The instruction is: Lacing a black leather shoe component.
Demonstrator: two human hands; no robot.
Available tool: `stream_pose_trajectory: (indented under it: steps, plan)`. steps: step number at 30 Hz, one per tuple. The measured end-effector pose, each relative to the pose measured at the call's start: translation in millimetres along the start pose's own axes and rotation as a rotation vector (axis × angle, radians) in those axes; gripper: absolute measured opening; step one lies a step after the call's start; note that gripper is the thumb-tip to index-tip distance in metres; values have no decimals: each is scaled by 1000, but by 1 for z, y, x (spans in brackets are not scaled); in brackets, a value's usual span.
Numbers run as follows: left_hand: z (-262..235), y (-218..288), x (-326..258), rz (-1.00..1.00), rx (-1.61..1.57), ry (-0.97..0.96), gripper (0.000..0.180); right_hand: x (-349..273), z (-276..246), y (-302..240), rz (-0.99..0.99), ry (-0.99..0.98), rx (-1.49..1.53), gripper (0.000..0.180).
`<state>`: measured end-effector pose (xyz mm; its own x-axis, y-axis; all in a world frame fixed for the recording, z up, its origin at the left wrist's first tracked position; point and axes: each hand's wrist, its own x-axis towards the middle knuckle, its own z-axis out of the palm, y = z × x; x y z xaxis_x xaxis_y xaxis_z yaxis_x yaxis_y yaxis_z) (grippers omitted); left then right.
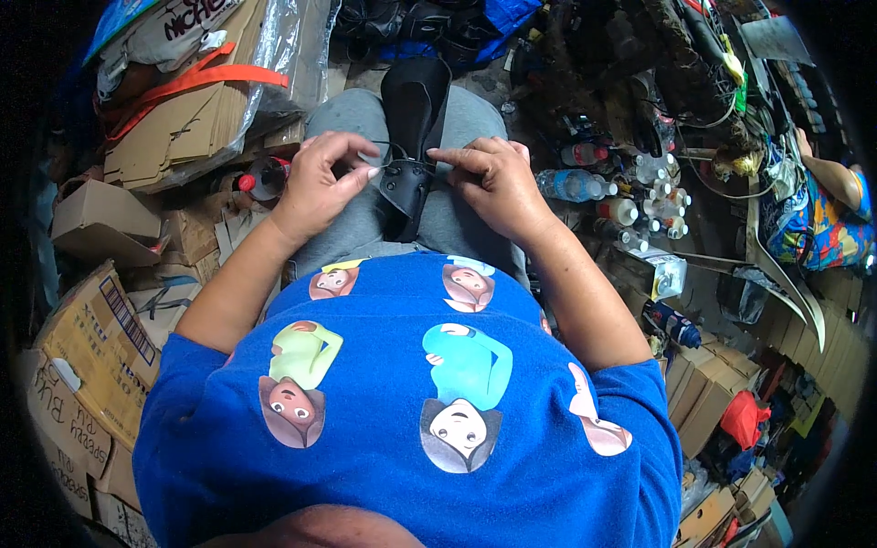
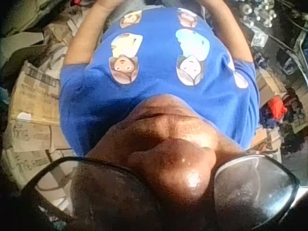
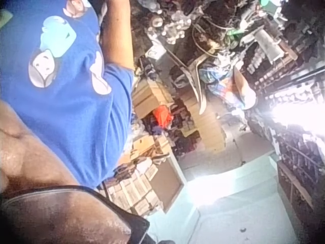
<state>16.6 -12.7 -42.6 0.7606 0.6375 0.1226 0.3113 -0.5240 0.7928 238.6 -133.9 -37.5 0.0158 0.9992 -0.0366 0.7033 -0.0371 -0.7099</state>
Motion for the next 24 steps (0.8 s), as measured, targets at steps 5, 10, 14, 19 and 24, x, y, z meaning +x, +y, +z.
stream_pose_trajectory:
  steps: [5, 10, 14, 19, 24]
  plan:
    - [4, -7, 20, -12, -195, -29, 20, 6, 1, 9, -82, 31, 74, 32]
    - [-9, -14, 34, 23, -56, -217, 23, 8, 3, 11, -38, 3, 159, 30]
    - [-18, -21, 36, 109, 318, -281, 22, 6, 0, 8, -3, -10, 185, 31]
    - [-34, -21, 34, 174, 356, -326, 14, 7, -5, 1, 42, -47, 214, 31]
    - [-49, -3, 30, 174, 380, -363, 11, 6, -2, 3, 11, -44, 217, 33]
